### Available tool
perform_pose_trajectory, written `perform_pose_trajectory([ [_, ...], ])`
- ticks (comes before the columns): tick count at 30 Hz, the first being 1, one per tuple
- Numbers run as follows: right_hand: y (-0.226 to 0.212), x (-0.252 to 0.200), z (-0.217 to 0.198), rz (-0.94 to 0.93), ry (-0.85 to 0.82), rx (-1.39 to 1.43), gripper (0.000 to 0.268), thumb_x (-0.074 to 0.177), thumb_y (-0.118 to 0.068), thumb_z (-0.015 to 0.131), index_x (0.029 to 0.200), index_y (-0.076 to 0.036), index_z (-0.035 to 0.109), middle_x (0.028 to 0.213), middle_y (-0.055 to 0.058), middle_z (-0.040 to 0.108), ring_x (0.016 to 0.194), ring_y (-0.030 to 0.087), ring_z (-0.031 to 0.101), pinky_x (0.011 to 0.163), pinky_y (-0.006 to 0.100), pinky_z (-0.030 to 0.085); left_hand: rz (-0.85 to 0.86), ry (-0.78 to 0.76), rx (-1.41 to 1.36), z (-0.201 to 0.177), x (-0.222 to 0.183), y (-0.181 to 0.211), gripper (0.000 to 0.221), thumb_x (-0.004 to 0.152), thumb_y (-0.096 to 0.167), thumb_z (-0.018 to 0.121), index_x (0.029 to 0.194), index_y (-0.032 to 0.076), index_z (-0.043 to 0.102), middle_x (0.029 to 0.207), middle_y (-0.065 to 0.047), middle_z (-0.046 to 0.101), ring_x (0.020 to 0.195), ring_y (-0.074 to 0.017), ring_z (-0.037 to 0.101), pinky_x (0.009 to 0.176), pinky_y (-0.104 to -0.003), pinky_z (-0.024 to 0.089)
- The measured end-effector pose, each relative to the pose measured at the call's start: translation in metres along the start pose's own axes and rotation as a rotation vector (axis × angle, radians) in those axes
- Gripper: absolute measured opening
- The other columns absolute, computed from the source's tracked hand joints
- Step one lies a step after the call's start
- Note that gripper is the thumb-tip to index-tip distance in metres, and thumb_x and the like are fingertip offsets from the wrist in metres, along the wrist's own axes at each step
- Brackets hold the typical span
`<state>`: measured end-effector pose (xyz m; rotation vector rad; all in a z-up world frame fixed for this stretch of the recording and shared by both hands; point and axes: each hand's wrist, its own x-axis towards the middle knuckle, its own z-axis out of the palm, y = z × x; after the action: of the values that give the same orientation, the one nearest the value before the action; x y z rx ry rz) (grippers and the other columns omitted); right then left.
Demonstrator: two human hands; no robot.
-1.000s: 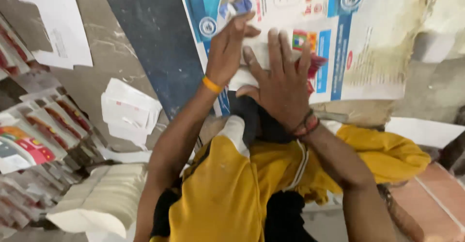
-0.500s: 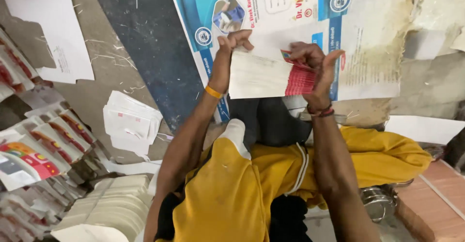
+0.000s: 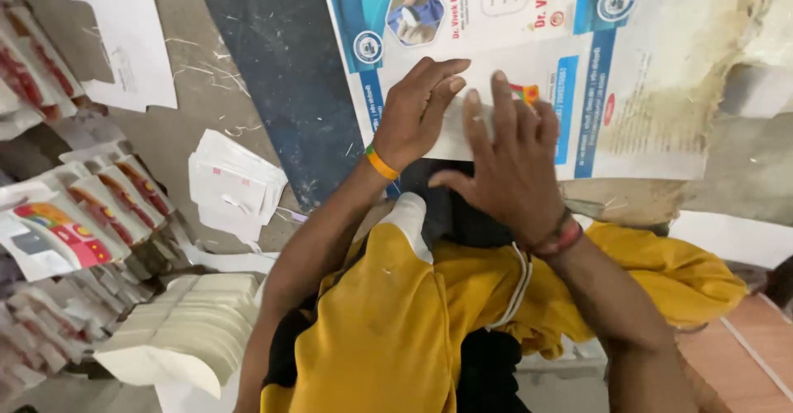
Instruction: The recorder is folding, organizing, and stacking printed paper envelopes or flyers.
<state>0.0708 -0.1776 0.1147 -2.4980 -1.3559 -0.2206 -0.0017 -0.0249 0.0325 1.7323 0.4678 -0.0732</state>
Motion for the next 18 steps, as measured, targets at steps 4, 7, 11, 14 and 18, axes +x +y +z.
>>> perform_pose_trajectory([
  [4,0.030,-0.022,0.050,0.033,-0.160,0.017,0.079,0.090,-0.056,0.058,0.128,0.012,0.065,0.125,0.030,0.067,0.104,0.035,0.065,0.080,0.041,0.050,0.014,-0.096,0.219,-0.002,0.002,0.015,0.043,0.104,0.027,0.051,0.140,0.007,0.064,0.101,-0.014,0.061,0.097,-0.0310,0.062,0.095,-0.046,0.051],
  [7,0.045,-0.048,0.069,-0.035,-0.247,0.196,0.050,0.096,-0.050,0.069,0.103,0.000,0.068,0.086,0.010,0.061,0.081,0.026,0.060,0.071,0.039,0.050,0.638,0.103,0.823,0.002,-0.007,0.006,0.080,0.084,0.064,0.051,0.132,0.001,0.057,0.117,-0.017,0.068,0.111,-0.0448,0.065,0.099,-0.061,0.045],
  [11,0.061,-0.036,0.086,-0.289,-0.206,0.255,0.020,0.085,-0.026,0.075,0.083,-0.012,0.062,0.077,0.003,0.054,0.076,0.022,0.057,0.068,0.038,0.046,1.019,-0.051,0.818,-0.006,0.025,-0.039,0.057,0.097,0.063,0.063,0.087,0.007,0.061,0.080,-0.008,0.054,0.077,-0.0277,0.056,0.067,-0.042,0.045],
  [14,0.072,-0.015,0.081,-0.394,-0.133,0.318,0.028,0.085,-0.028,0.080,0.075,-0.011,0.059,0.070,0.003,0.053,0.071,0.023,0.057,0.064,0.038,0.047,1.198,-0.049,0.765,-0.008,0.054,-0.035,0.053,0.097,0.057,0.070,0.072,0.011,0.060,0.069,-0.004,0.047,0.067,-0.0217,0.052,0.059,-0.036,0.042],
  [18,0.079,-0.017,0.075,-0.140,-0.297,0.505,0.036,0.083,-0.036,0.084,0.095,-0.005,0.069,0.094,0.008,0.069,0.081,0.025,0.065,0.066,0.037,0.052,1.199,0.162,0.699,-0.001,0.078,-0.028,0.035,0.100,0.031,0.078,0.078,0.009,0.061,0.074,-0.004,0.049,0.069,-0.0218,0.051,0.064,-0.037,0.044],
])
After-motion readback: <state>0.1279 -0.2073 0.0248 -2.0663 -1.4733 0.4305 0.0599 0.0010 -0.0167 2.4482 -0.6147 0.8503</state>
